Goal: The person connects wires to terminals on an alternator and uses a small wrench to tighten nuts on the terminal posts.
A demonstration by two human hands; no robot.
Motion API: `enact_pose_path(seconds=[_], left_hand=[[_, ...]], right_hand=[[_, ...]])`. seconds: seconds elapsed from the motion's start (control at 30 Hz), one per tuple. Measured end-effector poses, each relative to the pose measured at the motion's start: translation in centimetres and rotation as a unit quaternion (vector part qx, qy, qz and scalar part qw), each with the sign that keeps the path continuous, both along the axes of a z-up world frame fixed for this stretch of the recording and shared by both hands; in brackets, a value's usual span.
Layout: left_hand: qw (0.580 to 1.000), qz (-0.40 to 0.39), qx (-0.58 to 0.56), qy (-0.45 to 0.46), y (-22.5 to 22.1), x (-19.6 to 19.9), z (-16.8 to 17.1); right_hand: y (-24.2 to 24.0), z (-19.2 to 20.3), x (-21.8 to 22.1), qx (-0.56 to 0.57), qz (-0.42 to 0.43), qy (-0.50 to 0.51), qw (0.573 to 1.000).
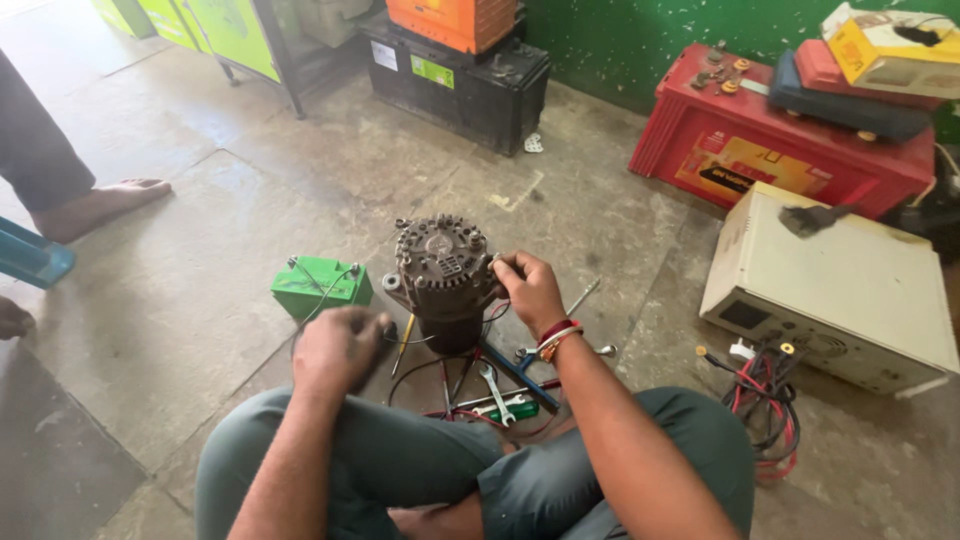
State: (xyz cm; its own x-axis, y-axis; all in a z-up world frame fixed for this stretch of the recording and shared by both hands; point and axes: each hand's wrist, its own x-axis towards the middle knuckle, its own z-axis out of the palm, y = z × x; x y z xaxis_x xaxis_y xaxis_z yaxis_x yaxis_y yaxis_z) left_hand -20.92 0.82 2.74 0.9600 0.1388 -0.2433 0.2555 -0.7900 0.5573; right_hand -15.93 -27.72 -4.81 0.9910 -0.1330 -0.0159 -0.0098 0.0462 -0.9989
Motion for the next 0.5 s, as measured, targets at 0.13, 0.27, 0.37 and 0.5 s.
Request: enact_pose_path(seconds=[0.13, 0.27, 0.37, 0.5], left_hand=[[0.948, -0.002, -0.285, -0.138, -1.0, -1.8, 4.2], [0.894, -0.026, -0.401, -0.199, 0.3, -3.2, 5.2], [0.914, -0.029, -0.321, -0.248, 1.9, -3.8, 4.2], [0.926, 0.004, -0.296, -0.233, 4.1, -2.5, 2.5]], right_hand=[[-0.1, 1.8, -2.6, 0.081, 0.039, 0.066, 0.994], [1.1, 4.6, -3.9, 0.142, 0.029, 0.08, 0.986], [2.1, 6.2, -4.4, 0.196, 0.041, 0.054, 0.978], [3.6, 7.9, -3.8, 0.206, 0.052, 0.055, 0.976]])
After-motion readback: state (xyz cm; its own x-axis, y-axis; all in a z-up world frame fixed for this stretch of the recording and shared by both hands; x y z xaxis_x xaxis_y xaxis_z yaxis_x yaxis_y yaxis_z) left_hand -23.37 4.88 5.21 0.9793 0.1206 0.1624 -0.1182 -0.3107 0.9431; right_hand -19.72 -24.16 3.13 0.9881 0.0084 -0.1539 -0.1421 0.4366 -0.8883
